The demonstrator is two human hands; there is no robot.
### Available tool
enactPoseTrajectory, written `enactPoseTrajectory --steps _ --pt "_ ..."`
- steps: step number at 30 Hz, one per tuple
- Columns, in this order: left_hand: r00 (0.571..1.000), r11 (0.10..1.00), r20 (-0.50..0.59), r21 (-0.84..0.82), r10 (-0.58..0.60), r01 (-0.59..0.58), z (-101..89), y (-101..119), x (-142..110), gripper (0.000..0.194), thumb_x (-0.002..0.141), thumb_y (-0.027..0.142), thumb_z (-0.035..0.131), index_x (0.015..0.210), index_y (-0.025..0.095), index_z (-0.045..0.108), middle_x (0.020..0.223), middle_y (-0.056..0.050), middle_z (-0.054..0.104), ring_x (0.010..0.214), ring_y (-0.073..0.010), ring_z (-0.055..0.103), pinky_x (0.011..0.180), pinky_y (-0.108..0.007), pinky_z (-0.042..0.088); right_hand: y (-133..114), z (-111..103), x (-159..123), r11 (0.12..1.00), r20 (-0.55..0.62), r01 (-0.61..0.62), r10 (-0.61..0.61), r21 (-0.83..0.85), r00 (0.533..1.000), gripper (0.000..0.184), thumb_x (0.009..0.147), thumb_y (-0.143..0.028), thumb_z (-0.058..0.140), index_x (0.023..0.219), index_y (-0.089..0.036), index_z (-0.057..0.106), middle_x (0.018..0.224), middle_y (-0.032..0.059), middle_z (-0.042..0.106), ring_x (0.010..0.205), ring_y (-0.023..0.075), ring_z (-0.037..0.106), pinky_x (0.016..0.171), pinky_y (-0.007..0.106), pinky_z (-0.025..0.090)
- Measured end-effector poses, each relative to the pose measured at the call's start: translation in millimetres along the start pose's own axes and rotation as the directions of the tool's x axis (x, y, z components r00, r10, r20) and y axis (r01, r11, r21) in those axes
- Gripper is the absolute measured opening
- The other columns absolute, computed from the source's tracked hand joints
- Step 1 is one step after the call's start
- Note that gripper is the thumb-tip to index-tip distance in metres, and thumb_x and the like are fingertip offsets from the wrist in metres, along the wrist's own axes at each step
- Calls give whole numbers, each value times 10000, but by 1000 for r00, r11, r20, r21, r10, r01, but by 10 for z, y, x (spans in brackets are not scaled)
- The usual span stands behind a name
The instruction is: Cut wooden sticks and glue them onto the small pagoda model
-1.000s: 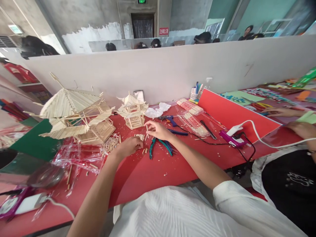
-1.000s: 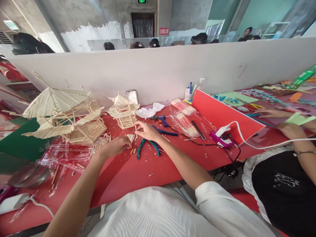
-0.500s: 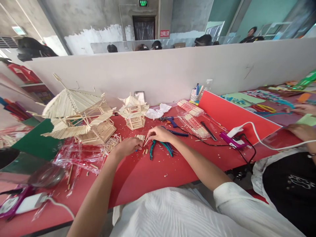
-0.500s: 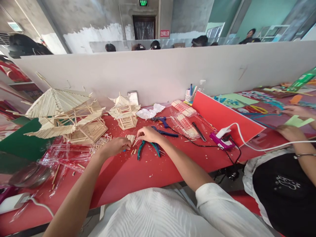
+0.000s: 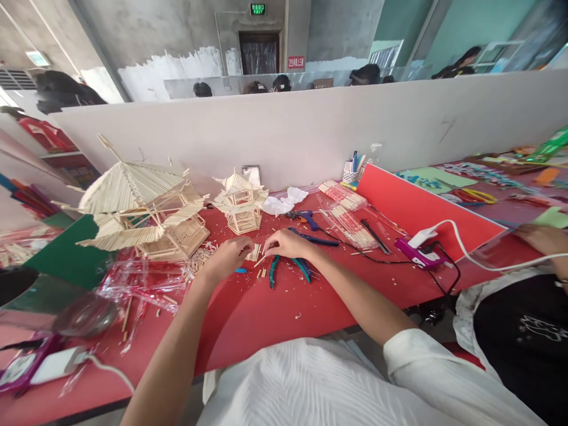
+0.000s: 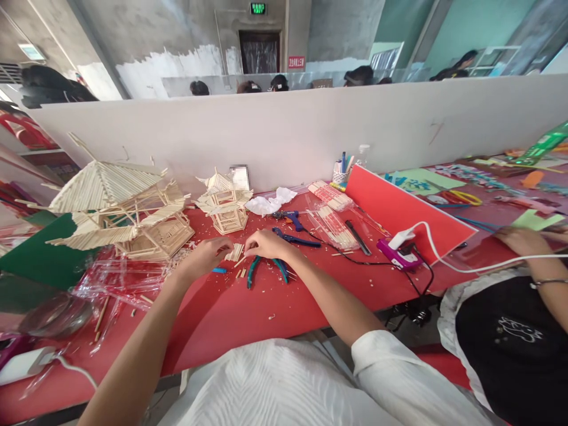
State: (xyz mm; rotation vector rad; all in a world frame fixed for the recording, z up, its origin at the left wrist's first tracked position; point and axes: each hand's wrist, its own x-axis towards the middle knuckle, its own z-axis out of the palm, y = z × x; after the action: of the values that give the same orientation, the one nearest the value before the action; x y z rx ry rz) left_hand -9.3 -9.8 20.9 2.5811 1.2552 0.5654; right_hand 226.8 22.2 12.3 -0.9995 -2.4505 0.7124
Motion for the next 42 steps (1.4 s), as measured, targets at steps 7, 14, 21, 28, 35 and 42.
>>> enactPoseTrajectory --steps 7,14,21,28,35,42 --pt "1000 999 -14 -46 10 -11 27 -38 6 240 931 224 454 885 192 687 881 -35 716 779 -156 623 724 -234 429 47 135 30 987 68 104 -97 -121 993 112 832 -292 724 853 -210 797 828 35 777 776 176 701 661 231 414" --pt "987 958 -105 -271 -122 90 74 46 27 230 905 306 555 926 180 746 847 -30 738 737 -151 631 703 -232 445 -63 46 5 962 -67 41 -24 269 997 221 840 -242 704 1046 -161 706 996 73 765 903 179 710 784 256 499" --pt "967 904 -195 -422 -163 68 189 -6 92 282 877 405 620 880 160 760 894 -71 719 723 -149 622 660 -240 460 -106 105 25 892 -126 55 2 449 992 241 823 -246 709 1040 -159 649 906 54 756 829 178 712 764 282 522" --pt "965 854 -162 -512 -206 97 233 8 103 261 818 420 697 851 169 759 877 -71 733 763 -179 664 701 -268 487 -85 90 34 868 -101 41 11 495 995 273 778 -304 758 988 -164 653 883 60 755 808 185 701 728 276 507" --pt "946 725 -212 -688 -247 36 215 127 132 283 774 429 744 872 164 714 836 -52 725 737 -167 667 703 -272 509 -14 118 61 827 -80 9 44 563 996 305 754 -268 757 1006 -173 616 862 29 734 759 163 677 718 268 478" --pt "950 698 -186 -715 -250 44 196 154 129 310 742 434 773 853 161 680 807 -47 714 729 -173 677 695 -285 528 -11 114 54 822 -64 -16 64 569 996 328 750 -286 777 1017 -181 619 832 20 740 746 173 692 709 279 496"
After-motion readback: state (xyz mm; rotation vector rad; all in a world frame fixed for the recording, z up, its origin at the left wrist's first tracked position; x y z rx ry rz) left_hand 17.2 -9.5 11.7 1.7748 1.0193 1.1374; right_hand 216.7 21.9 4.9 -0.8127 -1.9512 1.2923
